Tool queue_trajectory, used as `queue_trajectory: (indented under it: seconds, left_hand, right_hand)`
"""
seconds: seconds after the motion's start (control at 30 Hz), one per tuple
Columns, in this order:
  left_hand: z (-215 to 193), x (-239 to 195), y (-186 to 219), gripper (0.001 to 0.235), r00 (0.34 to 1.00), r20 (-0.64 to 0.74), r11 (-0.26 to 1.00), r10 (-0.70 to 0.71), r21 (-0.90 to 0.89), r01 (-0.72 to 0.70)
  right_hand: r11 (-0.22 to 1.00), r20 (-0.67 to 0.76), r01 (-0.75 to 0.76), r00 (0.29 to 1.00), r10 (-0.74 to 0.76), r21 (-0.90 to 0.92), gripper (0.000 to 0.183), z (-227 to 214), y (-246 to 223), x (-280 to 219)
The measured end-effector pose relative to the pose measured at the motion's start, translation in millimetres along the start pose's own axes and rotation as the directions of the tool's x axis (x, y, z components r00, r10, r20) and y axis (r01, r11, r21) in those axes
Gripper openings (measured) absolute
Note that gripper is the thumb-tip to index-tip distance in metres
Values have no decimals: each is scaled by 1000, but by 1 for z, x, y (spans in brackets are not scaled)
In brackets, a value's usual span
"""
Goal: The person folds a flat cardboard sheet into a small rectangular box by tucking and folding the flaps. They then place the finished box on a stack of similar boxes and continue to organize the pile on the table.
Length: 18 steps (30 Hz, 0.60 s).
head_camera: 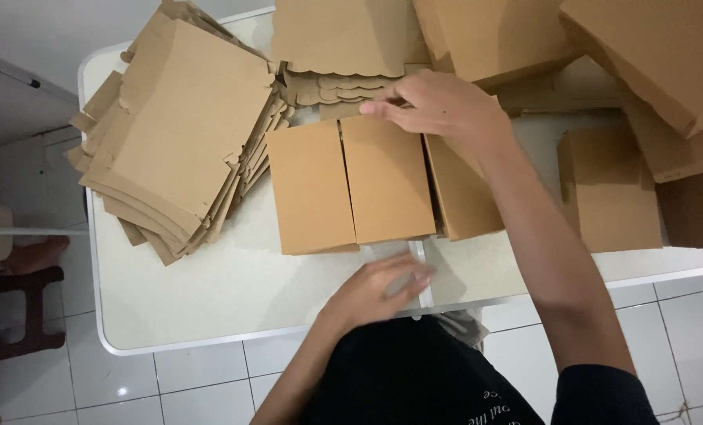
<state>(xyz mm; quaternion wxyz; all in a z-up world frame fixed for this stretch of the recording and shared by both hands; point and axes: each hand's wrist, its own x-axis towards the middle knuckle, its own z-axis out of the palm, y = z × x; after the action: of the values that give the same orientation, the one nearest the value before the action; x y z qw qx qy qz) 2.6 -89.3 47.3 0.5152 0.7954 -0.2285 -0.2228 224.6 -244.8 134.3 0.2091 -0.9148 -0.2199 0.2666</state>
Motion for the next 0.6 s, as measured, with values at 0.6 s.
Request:
queue_trajectory:
  seconds: [0.6]
  left_hand:
    - [-96, -19, 2, 74, 734, -505, 809, -454, -580, 101]
  right_hand:
    - [986, -396, 118, 916, -64, 116, 58, -3, -10, -92]
